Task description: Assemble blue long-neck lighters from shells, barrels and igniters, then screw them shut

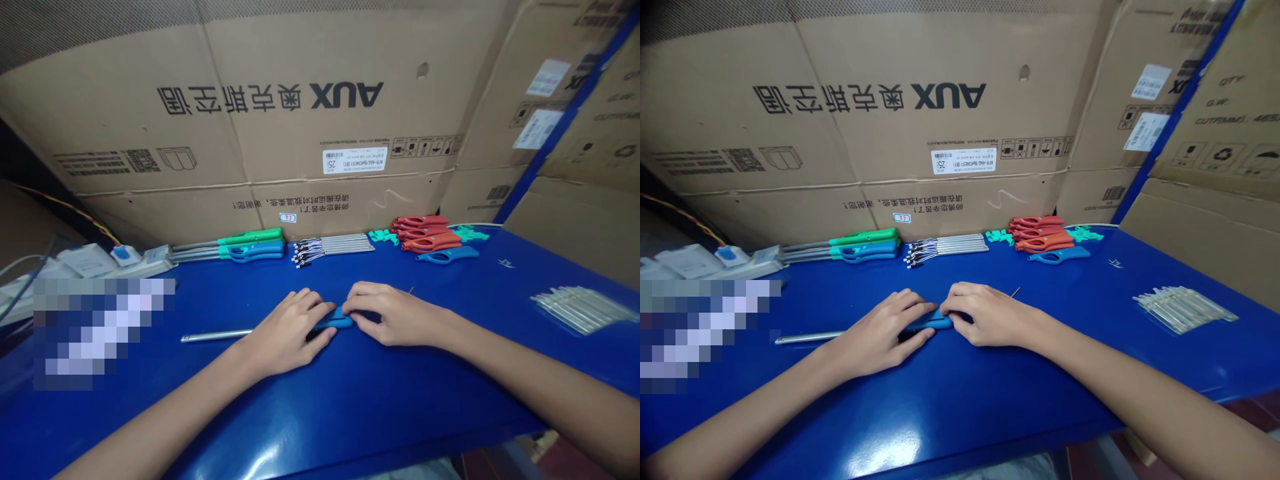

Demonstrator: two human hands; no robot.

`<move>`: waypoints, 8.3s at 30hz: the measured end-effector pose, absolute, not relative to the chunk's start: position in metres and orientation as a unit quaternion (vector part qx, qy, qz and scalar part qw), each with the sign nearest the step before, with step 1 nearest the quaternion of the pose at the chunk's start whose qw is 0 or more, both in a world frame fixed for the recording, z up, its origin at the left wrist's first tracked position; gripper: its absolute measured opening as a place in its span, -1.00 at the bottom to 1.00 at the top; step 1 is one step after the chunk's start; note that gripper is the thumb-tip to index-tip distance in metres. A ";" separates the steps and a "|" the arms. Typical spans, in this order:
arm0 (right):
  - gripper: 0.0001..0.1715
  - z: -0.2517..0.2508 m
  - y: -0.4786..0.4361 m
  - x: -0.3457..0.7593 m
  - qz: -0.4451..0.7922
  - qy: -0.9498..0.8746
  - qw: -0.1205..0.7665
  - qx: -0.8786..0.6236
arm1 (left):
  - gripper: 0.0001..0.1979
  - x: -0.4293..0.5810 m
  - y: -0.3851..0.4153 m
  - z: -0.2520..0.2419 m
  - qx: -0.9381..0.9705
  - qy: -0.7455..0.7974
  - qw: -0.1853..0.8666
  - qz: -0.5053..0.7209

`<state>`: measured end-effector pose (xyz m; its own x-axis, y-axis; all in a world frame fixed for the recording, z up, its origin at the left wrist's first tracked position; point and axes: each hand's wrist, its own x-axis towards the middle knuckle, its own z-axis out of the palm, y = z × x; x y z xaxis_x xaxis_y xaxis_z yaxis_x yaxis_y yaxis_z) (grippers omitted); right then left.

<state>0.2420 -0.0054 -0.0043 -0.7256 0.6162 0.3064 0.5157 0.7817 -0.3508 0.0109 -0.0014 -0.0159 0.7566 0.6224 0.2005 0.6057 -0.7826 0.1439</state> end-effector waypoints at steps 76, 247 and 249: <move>-0.61 0.002 -0.007 0.238 0.099 -0.912 0.103 -0.383 | -0.63 0.016 -0.010 -0.014 0.936 0.322 0.072 0.123; -0.69 0.007 -0.007 0.240 0.351 -0.758 0.429 -0.344 | -0.67 0.016 -0.009 -0.010 0.952 0.282 0.045 0.106; -0.64 0.005 -0.006 0.240 0.346 -0.754 0.438 -0.345 | -0.67 0.016 -0.008 -0.010 0.953 0.282 0.044 0.106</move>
